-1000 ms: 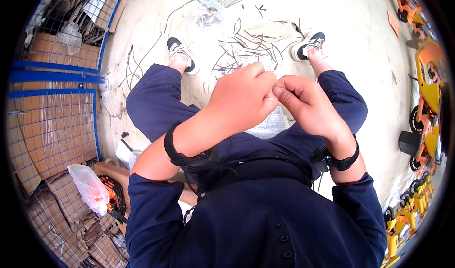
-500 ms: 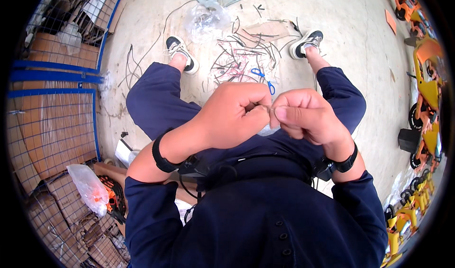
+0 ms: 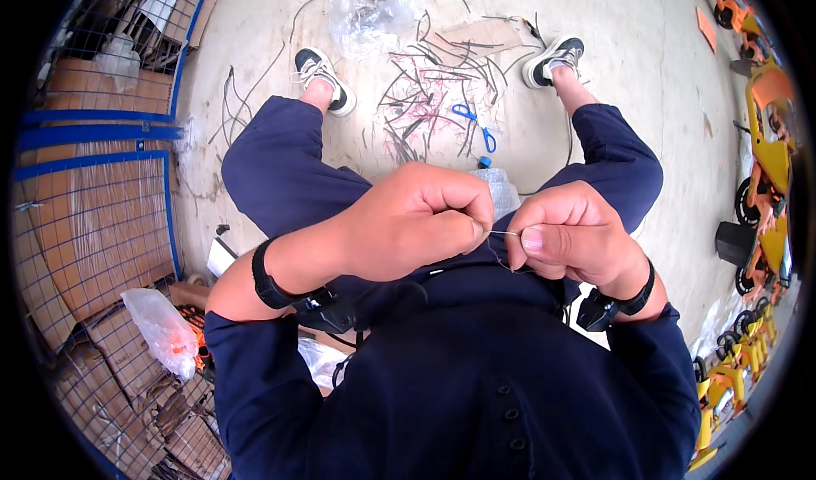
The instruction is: The person cuts a wire using scissors, twists wires together, and wraps a section with bubble wrap while sitting on the floor.
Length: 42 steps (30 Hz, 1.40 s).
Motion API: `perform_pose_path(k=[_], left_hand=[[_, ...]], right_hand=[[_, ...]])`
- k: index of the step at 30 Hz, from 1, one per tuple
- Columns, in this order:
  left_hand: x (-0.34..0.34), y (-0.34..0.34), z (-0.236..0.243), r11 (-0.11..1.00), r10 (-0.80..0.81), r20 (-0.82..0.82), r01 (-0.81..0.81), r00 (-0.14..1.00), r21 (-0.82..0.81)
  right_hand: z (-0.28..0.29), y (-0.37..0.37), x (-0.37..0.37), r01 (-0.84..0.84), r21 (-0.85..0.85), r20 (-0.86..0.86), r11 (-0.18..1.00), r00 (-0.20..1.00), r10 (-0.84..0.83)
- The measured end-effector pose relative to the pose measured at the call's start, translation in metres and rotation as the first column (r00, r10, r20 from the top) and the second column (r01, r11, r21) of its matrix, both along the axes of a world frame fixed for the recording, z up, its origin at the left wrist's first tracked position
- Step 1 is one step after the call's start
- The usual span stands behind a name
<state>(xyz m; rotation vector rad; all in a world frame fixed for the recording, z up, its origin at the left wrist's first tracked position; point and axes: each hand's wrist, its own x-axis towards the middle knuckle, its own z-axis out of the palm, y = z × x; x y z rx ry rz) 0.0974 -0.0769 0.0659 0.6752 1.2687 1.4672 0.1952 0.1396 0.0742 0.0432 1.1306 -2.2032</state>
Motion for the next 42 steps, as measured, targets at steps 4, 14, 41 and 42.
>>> perform_pose_path(k=[4,14,41,42], left_hand=[[0.001,-0.002,0.000,0.999,-0.020,0.024,0.020,1.000,-0.036],[0.000,0.000,-0.002,0.993,-0.098,0.032,0.100,0.995,-0.059],[-0.046,-0.060,-0.049,0.914,0.382,-0.265,-0.404,0.885,-0.035],[-0.051,-0.060,-0.055,0.846,0.505,-0.315,-0.533,0.803,0.000]], right_hand=[[0.002,0.003,0.002,-0.023,0.085,-0.020,0.996,0.999,0.025],[0.000,0.012,0.007,-0.055,0.196,-0.073,0.979,0.995,0.070],[-0.012,0.050,0.004,0.267,0.059,-0.065,0.962,0.963,-0.263],[-0.010,0.052,0.003,0.327,0.046,-0.100,0.944,0.942,-0.321]])
